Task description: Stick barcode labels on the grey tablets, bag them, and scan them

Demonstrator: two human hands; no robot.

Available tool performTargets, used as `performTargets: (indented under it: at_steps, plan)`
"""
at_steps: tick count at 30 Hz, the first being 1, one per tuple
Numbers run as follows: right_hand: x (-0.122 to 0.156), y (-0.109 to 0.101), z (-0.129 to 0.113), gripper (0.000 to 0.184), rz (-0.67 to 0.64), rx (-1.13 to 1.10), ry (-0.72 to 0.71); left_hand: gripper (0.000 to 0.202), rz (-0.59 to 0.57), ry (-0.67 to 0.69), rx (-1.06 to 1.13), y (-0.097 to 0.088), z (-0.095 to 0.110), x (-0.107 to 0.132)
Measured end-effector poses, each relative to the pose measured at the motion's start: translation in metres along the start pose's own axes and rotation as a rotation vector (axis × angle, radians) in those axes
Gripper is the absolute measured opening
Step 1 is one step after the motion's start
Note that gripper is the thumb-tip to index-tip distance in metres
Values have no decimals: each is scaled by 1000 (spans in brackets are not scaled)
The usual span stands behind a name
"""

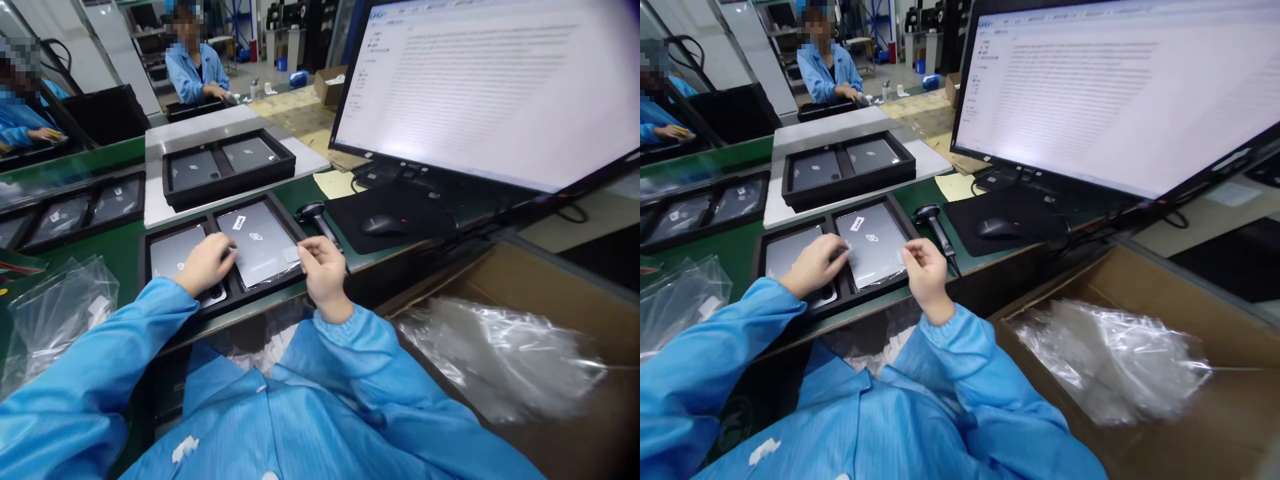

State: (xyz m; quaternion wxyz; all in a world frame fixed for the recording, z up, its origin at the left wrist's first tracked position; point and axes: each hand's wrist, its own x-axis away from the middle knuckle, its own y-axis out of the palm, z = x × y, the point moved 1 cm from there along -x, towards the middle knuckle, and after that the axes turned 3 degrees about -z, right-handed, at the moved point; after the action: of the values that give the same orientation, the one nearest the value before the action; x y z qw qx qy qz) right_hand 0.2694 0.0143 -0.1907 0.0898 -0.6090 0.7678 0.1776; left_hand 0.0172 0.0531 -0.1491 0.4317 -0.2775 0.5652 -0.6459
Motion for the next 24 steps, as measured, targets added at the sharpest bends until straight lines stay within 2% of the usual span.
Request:
performTargets:
  at_steps: [2, 4, 7, 9, 12, 16, 18, 20, 22, 24]
  plan:
    - [13, -21, 0, 22, 25, 42, -22, 41, -160, -40, 53, 8, 38, -22]
    - [19, -31, -3, 19, 29, 104, -57, 54, -271, -104, 46, 19, 76, -48]
    - [23, -32, -6, 16, -32, 190, -85, 58, -317, -145, -59, 35, 120, -81]
    - [28, -31, -6, 15, -70, 214, -85, 56, -307, -136, -100, 41, 134, -93]
    - [33, -33, -5, 13, -91, 222, -96, 54, -315, -80, -87, 43, 131, -96]
    - [24, -37, -5, 14, -108, 227, -74, 27, -325, -71, -67, 36, 97, -87]
    - [10, -34, -7, 18, -139, 217, -53, 22, -316, -106, -66, 32, 81, -80]
    - [-9, -26, -10, 21, -171, 193, -42, 21, -302, -130, -53, 29, 72, -73]
    - [-31, -15, -14, 24, -172, 149, -35, 24, -292, -118, -40, 29, 73, -67]
    - [-50, -2, -16, 24, -136, 87, -32, 43, -289, -83, -63, 31, 82, -63]
